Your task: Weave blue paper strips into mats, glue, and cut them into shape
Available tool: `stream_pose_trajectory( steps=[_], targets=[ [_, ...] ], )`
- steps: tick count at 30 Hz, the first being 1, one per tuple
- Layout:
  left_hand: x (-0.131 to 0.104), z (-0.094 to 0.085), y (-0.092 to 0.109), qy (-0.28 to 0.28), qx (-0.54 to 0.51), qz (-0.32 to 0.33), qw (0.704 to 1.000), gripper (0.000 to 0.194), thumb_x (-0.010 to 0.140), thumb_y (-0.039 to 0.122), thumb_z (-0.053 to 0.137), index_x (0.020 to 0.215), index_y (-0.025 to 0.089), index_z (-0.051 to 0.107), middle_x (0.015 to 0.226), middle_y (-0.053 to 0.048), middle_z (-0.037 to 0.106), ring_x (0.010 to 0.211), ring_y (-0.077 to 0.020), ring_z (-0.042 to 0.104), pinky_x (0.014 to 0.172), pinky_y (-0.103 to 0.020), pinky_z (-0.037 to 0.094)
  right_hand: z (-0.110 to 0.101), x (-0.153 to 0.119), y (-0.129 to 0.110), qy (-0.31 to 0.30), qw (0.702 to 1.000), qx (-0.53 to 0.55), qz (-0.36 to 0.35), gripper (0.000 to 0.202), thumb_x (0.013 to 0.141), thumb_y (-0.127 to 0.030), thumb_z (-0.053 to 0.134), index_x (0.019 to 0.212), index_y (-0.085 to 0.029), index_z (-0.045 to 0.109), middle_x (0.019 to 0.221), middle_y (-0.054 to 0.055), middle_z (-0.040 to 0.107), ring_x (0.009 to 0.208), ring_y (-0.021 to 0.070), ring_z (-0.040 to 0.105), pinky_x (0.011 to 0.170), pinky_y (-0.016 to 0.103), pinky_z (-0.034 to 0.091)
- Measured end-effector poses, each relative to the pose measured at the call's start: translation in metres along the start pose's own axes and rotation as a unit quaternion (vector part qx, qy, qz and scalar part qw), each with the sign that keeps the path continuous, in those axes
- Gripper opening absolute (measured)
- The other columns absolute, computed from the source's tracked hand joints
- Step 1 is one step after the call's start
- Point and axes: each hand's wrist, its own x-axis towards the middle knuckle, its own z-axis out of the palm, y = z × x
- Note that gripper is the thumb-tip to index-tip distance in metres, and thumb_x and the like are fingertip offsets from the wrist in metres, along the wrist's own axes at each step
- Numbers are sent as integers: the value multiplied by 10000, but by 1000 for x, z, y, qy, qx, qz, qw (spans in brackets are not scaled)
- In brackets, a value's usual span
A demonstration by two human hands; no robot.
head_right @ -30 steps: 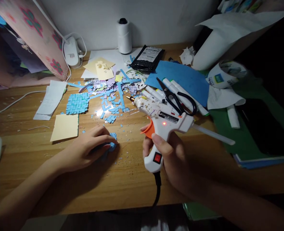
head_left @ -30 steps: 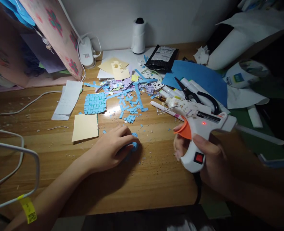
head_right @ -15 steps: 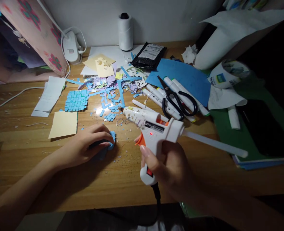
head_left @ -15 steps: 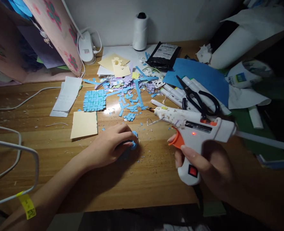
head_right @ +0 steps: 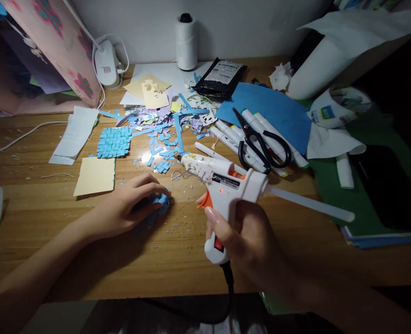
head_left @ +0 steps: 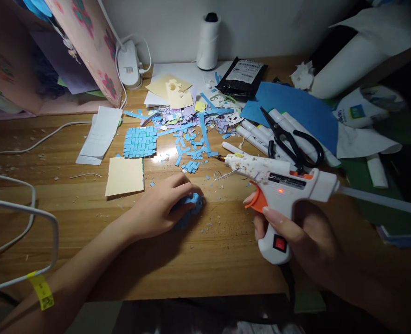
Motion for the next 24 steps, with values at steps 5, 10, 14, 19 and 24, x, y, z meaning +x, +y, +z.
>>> stream_pose_trajectory(
  steps=[5, 10, 14, 19, 24],
  targets=[
    [0, -1, 1, 3, -10, -3, 1000, 213, 893, 175, 443, 1079, 198, 544, 1009, -62, 514, 898, -165, 502, 770, -305, 419, 0, 1, 0, 17, 1000, 6, -13, 285, 774, -355, 523, 531, -209, 555, 443, -11, 565, 388, 112, 528, 374, 195, 442],
    [-2, -2, 0, 30, -67, -15, 997, 241, 908, 181, 435, 1135, 197, 514, 1032, -65, 530, 921, -154, 517, 791, -293, 432, -1, 1, 2, 14, 1000, 16, -13, 306, 783, -384, 535, 531, -212, 566, 446, -5, 552, 392, 120, 511, 373, 214, 422],
    [-6, -10, -2, 141, -114, -60, 982, 205, 932, 211, 406, 1081, 199, 547, 1046, -56, 567, 922, -147, 537, 777, -281, 436, -2, 1, 12, -24, 998, 57, 10, 398, 837, -451, 491, 538, -198, 565, 471, -6, 522, 429, 107, 479, 414, 213, 403],
    [-15, -14, 24, 237, -106, -95, 961, 187, 938, 273, 400, 915, 218, 578, 890, -7, 601, 844, -140, 546, 718, -279, 420, 1, 6, 26, -106, 980, 170, -17, 358, 865, -514, 456, 981, -211, 606, 724, 8, 591, 636, 135, 549, 568, 231, 468],
    [-20, 22, 76, 67, -102, -52, 991, 370, 786, 504, 589, 986, 193, 559, 906, -55, 614, 810, -206, 545, 695, -339, 434, 8, 1, 23, -162, 977, 136, 4, 441, 718, -600, 608, 957, -230, 630, 873, 53, 655, 813, 225, 627, 714, 336, 541]
  ],
)
